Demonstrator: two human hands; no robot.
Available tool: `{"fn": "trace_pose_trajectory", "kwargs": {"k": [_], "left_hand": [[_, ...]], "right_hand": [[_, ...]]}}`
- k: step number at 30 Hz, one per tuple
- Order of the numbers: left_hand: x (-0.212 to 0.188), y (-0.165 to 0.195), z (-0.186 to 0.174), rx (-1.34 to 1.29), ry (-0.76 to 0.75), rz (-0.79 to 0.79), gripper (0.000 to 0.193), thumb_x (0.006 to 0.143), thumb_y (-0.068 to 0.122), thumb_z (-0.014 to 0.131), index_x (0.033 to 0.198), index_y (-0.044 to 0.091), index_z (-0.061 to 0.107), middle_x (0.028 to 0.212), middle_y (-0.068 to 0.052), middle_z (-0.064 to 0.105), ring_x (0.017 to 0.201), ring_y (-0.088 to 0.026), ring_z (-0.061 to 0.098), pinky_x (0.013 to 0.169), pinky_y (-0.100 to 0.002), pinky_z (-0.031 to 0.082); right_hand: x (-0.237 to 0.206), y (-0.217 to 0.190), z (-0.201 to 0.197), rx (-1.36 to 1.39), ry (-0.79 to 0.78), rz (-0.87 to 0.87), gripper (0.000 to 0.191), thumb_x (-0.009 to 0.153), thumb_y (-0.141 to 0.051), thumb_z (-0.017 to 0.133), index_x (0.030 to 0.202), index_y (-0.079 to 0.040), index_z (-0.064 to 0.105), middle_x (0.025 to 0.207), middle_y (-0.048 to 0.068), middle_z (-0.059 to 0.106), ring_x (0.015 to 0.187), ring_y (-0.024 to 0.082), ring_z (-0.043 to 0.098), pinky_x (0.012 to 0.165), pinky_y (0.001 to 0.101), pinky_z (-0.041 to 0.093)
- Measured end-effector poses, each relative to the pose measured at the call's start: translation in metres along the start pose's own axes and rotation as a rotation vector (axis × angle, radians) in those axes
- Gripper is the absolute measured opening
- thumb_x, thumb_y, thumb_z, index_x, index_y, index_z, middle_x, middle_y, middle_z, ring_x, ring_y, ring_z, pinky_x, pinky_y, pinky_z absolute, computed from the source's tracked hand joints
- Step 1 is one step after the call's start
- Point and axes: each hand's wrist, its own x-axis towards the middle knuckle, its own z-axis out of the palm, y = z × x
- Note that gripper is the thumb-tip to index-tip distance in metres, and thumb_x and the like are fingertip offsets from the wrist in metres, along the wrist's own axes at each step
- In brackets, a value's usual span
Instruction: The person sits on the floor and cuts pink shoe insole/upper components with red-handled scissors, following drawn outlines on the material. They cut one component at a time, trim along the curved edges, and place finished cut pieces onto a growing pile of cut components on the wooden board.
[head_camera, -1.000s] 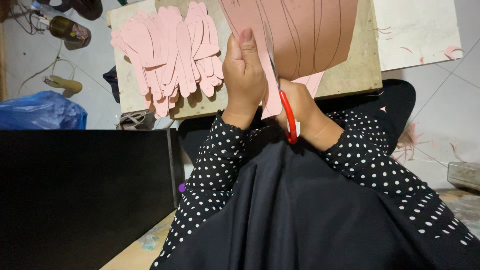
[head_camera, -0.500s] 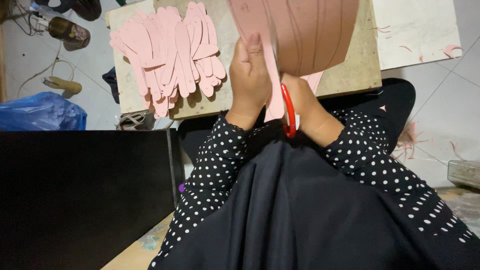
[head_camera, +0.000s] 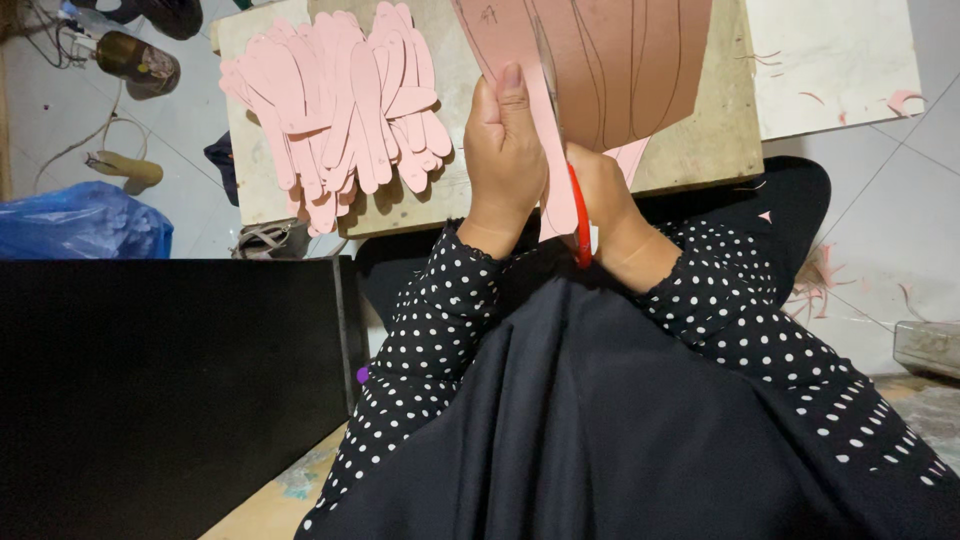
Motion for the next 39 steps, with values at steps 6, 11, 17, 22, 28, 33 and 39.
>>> {"fn": "trace_pose_trajectory", "kwargs": {"k": [6, 11, 17, 22, 28, 33, 39], "left_hand": [[0.011, 0.002, -0.009, -0.211, 0.018, -0.050, 0.033, 0.110, 0.035, 0.046, 0.100, 0.004, 0.053, 0.083, 0.000, 0.057, 0.074, -0.010, 0.051, 0.068, -0.028, 0.045], [0.020, 0.006, -0.017, -0.038, 0.061, 0.082, 0.037, 0.114, 0.037, 0.044, 0.104, 0.003, 0.055, 0.087, 0.000, 0.058, 0.081, -0.009, 0.053, 0.077, -0.027, 0.049], [0.004, 0.004, -0.006, -0.001, 0.032, 0.121, 0.036, 0.114, 0.035, 0.045, 0.111, 0.001, 0.057, 0.094, -0.003, 0.063, 0.085, -0.012, 0.058, 0.082, -0.027, 0.051], [0.004, 0.003, -0.005, -0.039, 0.010, 0.111, 0.035, 0.116, 0.034, 0.044, 0.110, 0.002, 0.056, 0.092, -0.002, 0.060, 0.085, -0.012, 0.055, 0.083, -0.027, 0.050], [0.005, 0.000, -0.008, -0.016, 0.017, 0.073, 0.033, 0.115, 0.032, 0.045, 0.104, 0.002, 0.056, 0.086, -0.002, 0.059, 0.080, -0.010, 0.053, 0.075, -0.026, 0.049], [0.007, -0.001, -0.010, -0.074, -0.008, 0.069, 0.034, 0.115, 0.032, 0.046, 0.107, 0.002, 0.057, 0.088, -0.002, 0.060, 0.081, -0.010, 0.054, 0.076, -0.027, 0.050], [-0.002, 0.005, -0.011, -0.039, -0.074, 0.053, 0.033, 0.112, 0.032, 0.047, 0.109, 0.001, 0.059, 0.090, -0.004, 0.067, 0.083, -0.011, 0.060, 0.078, -0.028, 0.052]], "right_hand": [[0.001, 0.001, 0.009, 0.011, 0.010, -0.013, 0.020, 0.094, -0.021, 0.061, 0.097, -0.002, 0.066, 0.083, 0.013, 0.074, 0.073, 0.022, 0.072, 0.067, 0.0326, 0.055], [0.001, 0.010, 0.012, -0.091, 0.011, -0.111, 0.019, 0.094, -0.019, 0.063, 0.097, -0.001, 0.065, 0.089, 0.019, 0.071, 0.081, 0.033, 0.071, 0.071, 0.0363, 0.054], [0.005, 0.026, 0.007, -0.167, -0.028, -0.158, 0.020, 0.089, -0.019, 0.069, 0.093, 0.001, 0.066, 0.086, 0.019, 0.071, 0.079, 0.033, 0.070, 0.070, 0.0364, 0.055], [0.002, 0.031, 0.009, 0.157, -0.031, 0.023, 0.017, 0.093, -0.017, 0.063, 0.093, 0.000, 0.065, 0.083, 0.010, 0.073, 0.074, 0.019, 0.070, 0.068, 0.0302, 0.056], [0.001, 0.023, 0.006, 0.063, -0.058, -0.047, 0.015, 0.094, -0.016, 0.066, 0.090, -0.001, 0.065, 0.079, 0.007, 0.073, 0.070, 0.016, 0.071, 0.065, 0.0296, 0.055], [-0.003, 0.011, 0.002, 0.101, -0.083, -0.026, 0.016, 0.096, -0.017, 0.063, 0.093, -0.001, 0.065, 0.083, 0.012, 0.073, 0.074, 0.021, 0.069, 0.069, 0.0318, 0.055], [0.003, 0.003, 0.000, -0.115, -0.008, -0.168, 0.023, 0.093, -0.019, 0.065, 0.100, 0.003, 0.064, 0.091, 0.022, 0.072, 0.085, 0.036, 0.072, 0.075, 0.0382, 0.056]]}}
